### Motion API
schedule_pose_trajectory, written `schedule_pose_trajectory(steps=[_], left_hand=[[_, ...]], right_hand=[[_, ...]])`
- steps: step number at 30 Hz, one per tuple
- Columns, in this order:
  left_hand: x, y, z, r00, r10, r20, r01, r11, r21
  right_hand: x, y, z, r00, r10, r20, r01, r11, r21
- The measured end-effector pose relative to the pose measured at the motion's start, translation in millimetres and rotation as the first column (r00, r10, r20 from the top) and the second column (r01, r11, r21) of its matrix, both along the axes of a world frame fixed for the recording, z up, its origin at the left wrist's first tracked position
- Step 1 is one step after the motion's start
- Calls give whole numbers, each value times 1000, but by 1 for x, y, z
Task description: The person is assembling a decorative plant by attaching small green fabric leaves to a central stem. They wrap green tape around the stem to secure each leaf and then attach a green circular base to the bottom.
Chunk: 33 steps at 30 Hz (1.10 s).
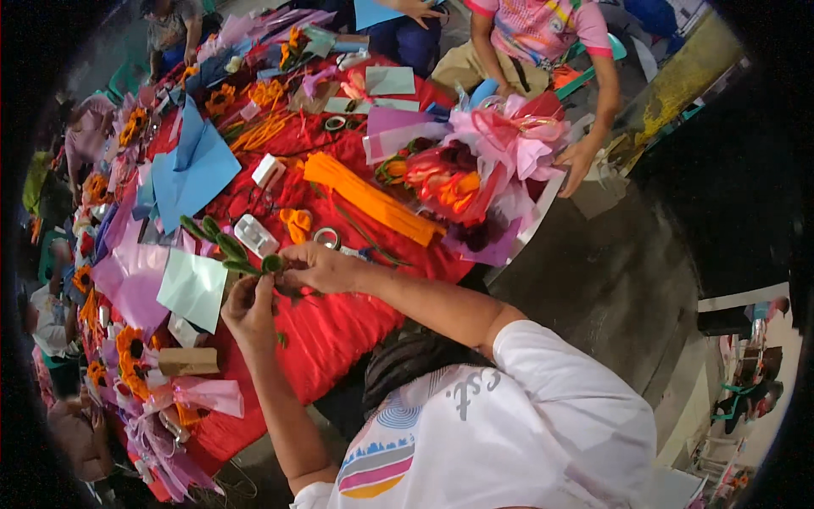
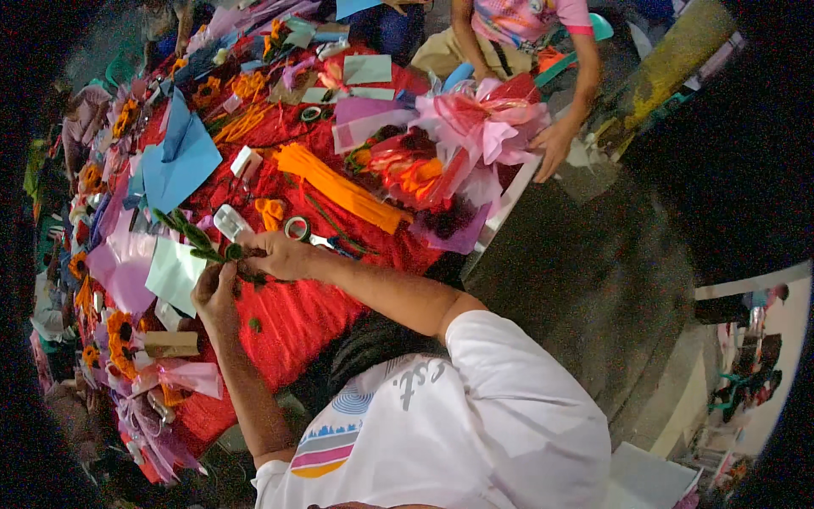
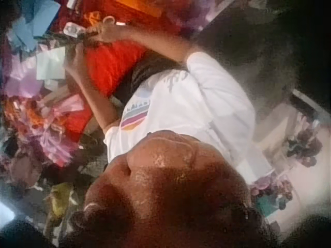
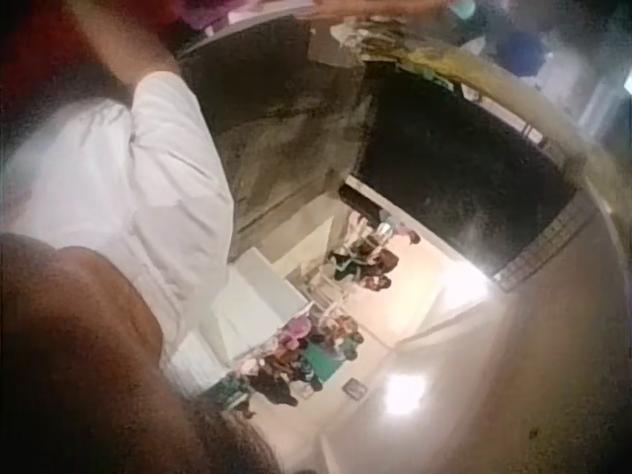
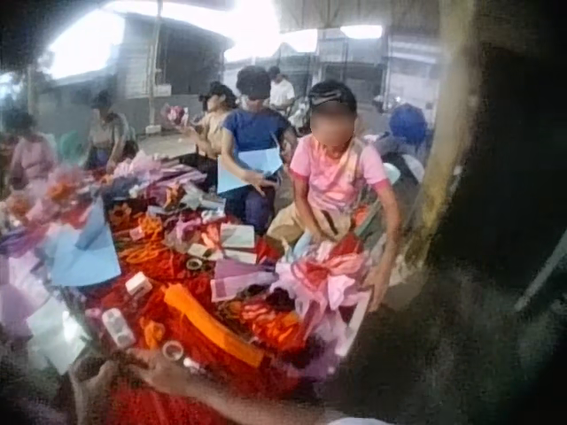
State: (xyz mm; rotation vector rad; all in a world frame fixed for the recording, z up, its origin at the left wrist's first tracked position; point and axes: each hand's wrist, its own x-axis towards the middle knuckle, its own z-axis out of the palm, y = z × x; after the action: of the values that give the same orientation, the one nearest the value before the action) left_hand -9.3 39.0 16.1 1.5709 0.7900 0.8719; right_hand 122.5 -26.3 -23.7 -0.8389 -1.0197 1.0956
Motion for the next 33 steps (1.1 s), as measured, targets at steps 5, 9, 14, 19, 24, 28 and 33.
schedule_pose_trajectory(steps=[5, 9, 14, 19, 24, 28, 33], left_hand=[[6, -5, 2, 999, 42, -3, -41, 998, 50], [12, -11, -5, 991, 130, -25, -129, 991, 37], [13, -10, -23, 990, 143, 7, -143, 990, 13], [11, -3, -36, 982, 160, 101, -158, 987, -23], [12, -1, -41, 978, 193, 82, -194, 981, 5], [12, 1, -43, 963, 167, 211, -142, 982, -128], [5, -4, -35, 970, 155, 188, -122, 977, -177]], right_hand=[[9, -5, 2, 989, -11, 144, 31, 990, -140], [5, -6, -4, 951, -153, 267, 153, 988, 23], [2, -12, -13, 797, -322, 512, 301, 945, 126], [-8, -10, -12, 643, -465, 609, 432, 876, 214], [-7, 1, -23, 632, -518, 576, 445, 852, 277], [-7, -6, -12, 685, -510, 520, 444, 858, 256], [-4, -9, -7, 918, -267, 293, 297, 953, -66]])
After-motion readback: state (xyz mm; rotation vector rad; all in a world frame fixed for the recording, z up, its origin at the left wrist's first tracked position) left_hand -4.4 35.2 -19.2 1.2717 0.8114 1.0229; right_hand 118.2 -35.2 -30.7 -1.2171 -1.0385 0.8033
